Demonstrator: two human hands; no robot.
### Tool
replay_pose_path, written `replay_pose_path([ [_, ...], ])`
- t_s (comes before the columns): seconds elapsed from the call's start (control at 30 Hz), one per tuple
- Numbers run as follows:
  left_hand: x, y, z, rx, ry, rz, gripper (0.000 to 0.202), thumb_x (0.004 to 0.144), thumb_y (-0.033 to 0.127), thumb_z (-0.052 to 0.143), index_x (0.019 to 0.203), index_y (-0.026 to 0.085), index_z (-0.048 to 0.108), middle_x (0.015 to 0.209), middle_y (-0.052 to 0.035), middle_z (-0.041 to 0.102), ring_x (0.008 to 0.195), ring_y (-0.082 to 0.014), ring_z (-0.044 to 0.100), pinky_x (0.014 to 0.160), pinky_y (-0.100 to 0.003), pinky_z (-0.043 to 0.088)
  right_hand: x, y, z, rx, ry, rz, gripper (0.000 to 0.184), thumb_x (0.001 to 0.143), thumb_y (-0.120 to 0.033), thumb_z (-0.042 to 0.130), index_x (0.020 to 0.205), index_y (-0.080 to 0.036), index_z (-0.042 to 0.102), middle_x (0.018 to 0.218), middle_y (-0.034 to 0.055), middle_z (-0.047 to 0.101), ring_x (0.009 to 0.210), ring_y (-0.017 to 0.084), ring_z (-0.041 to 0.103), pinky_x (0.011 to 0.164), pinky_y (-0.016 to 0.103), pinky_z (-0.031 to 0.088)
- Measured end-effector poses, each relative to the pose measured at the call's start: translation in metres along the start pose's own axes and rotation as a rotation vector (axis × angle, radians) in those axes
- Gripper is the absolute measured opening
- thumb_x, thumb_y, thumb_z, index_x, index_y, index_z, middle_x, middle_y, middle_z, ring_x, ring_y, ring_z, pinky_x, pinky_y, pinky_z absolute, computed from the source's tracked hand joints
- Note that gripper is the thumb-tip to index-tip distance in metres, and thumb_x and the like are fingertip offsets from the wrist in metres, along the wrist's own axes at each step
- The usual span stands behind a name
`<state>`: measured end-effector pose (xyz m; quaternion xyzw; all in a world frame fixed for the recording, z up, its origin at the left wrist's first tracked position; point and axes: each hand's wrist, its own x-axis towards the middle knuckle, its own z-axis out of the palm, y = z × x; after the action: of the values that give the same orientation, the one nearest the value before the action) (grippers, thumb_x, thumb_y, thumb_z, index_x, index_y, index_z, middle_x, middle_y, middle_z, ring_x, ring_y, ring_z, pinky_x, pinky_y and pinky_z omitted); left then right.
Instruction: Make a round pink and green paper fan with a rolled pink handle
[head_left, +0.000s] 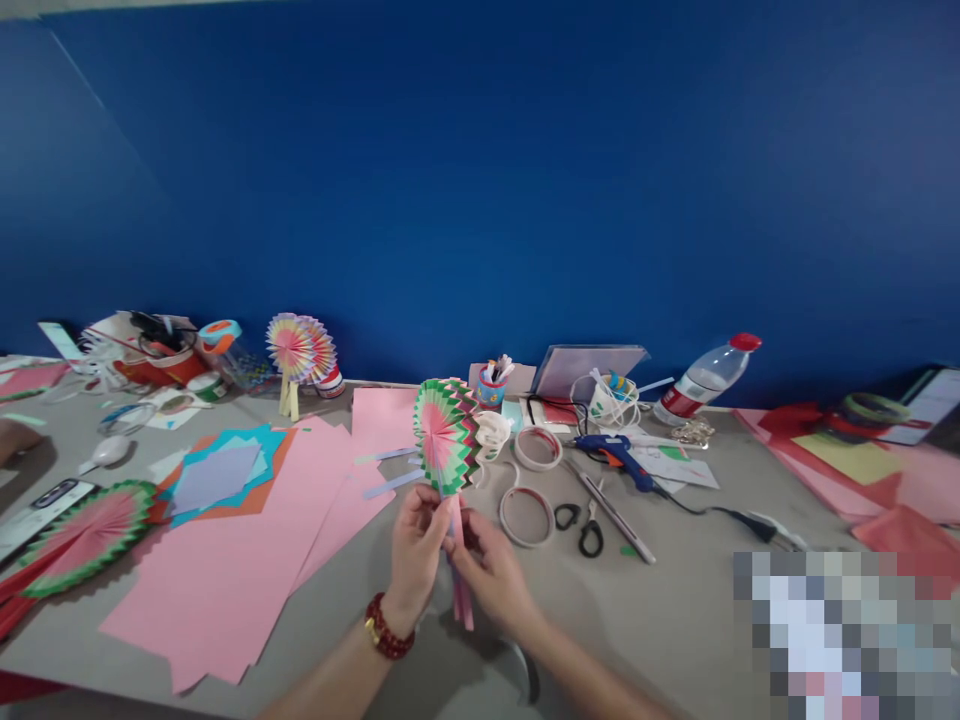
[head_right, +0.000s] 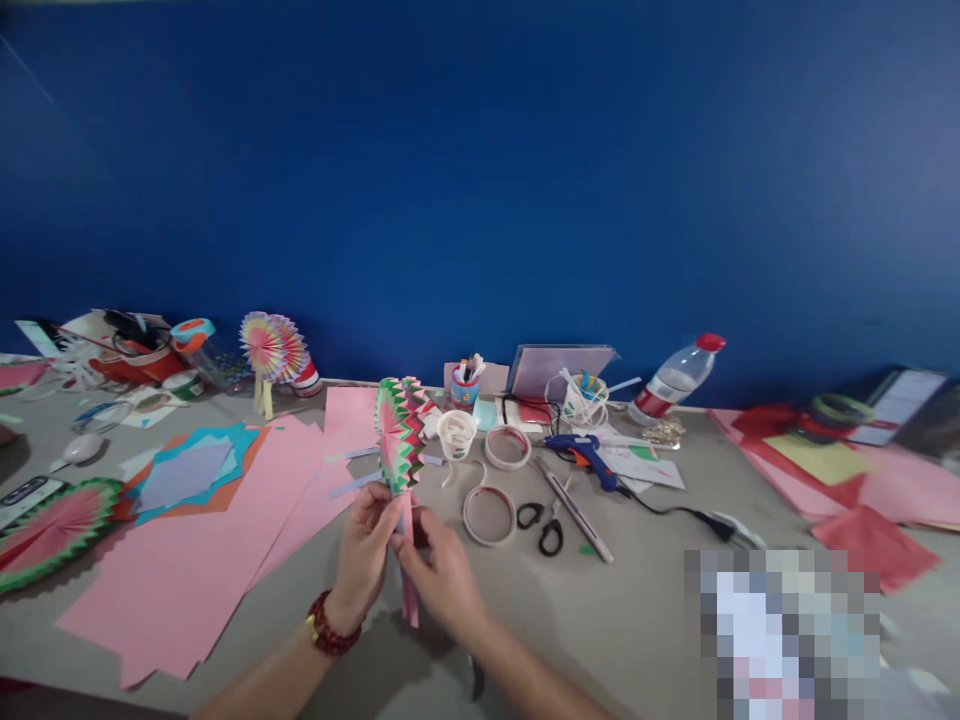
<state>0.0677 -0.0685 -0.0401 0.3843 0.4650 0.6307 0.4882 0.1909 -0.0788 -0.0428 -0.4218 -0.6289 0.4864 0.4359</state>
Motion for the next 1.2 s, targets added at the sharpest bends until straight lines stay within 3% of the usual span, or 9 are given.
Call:
replay_pose_path([
  [0.3, 0.002, 0.007, 0.000, 0.021, 0.003, 0.038, 0.031, 0.082, 0.044, 0.073, 0.081, 0.019, 0.055, 0.072, 0.0011, 0.062, 0.062, -0.0116, 0.057, 0.060, -0.022, 0.047, 0.003, 0.003, 0.002, 0.260, -0.050, 0.041, 0.032, 0.093, -0.049, 0.060, 0.096, -0.018, 0.067, 0.085, 0.0024, 0.067, 0.080, 0.017, 0.060, 0.075, 0.027, 0.048],
  [0.5, 0.018, 0.017, -0.009, 0.101, 0.088, 0.117, 0.028, 0.083, 0.042, 0.071, 0.084, 0.019, 0.055, 0.077, 0.0004, 0.064, 0.065, -0.0113, 0.057, 0.058, -0.021, 0.047, 0.003, 0.000, 0.005, 0.548, -0.234, 0.266, 0.042, 0.084, -0.056, 0.069, 0.104, -0.019, 0.062, 0.086, 0.0028, 0.068, 0.068, 0.016, 0.065, 0.056, 0.025, 0.050],
  [0.63, 0.017, 0.015, -0.009, 0.104, 0.110, 0.073, 0.031, 0.082, 0.043, 0.072, 0.084, 0.019, 0.053, 0.077, 0.0003, 0.065, 0.062, -0.0109, 0.056, 0.055, -0.021, 0.045, 0.003, -0.001, 0.008, 0.649, -0.232, 0.348, 0.044, 0.077, -0.054, 0.078, 0.097, -0.018, 0.062, 0.079, 0.0009, 0.068, 0.066, 0.015, 0.066, 0.058, 0.025, 0.051],
  [0.97, 0.010, 0.018, -0.005, -0.020, 0.083, 0.005, 0.028, 0.083, 0.042, 0.071, 0.086, 0.020, 0.055, 0.081, -0.0001, 0.067, 0.063, -0.0104, 0.058, 0.057, -0.021, 0.046, 0.003, -0.008, 0.003, 0.663, -0.203, 0.354, 0.037, 0.077, -0.047, 0.079, 0.089, -0.018, 0.060, 0.075, 0.0016, 0.071, 0.063, 0.014, 0.064, 0.060, 0.025, 0.049],
  [1.13, 0.006, 0.027, -0.004, -0.118, -0.008, -0.071, 0.030, 0.084, 0.042, 0.071, 0.094, 0.020, 0.053, 0.095, -0.0049, 0.070, 0.082, -0.0186, 0.070, 0.065, -0.027, 0.054, 0.003, -0.013, 0.001, 0.712, -0.215, 0.419, 0.038, 0.079, -0.049, 0.078, 0.090, -0.018, 0.059, 0.075, 0.0022, 0.070, 0.064, 0.015, 0.066, 0.064, 0.027, 0.051],
  [1.2, 0.006, 0.031, -0.004, -0.083, -0.025, -0.088, 0.032, 0.083, 0.042, 0.072, 0.096, 0.021, 0.052, 0.097, -0.0047, 0.070, 0.083, -0.0197, 0.071, 0.062, -0.026, 0.055, 0.002, -0.014, 0.001, 0.717, -0.221, 0.432, 0.039, 0.079, -0.050, 0.078, 0.090, -0.018, 0.059, 0.075, 0.0024, 0.070, 0.064, 0.015, 0.066, 0.064, 0.027, 0.051],
])
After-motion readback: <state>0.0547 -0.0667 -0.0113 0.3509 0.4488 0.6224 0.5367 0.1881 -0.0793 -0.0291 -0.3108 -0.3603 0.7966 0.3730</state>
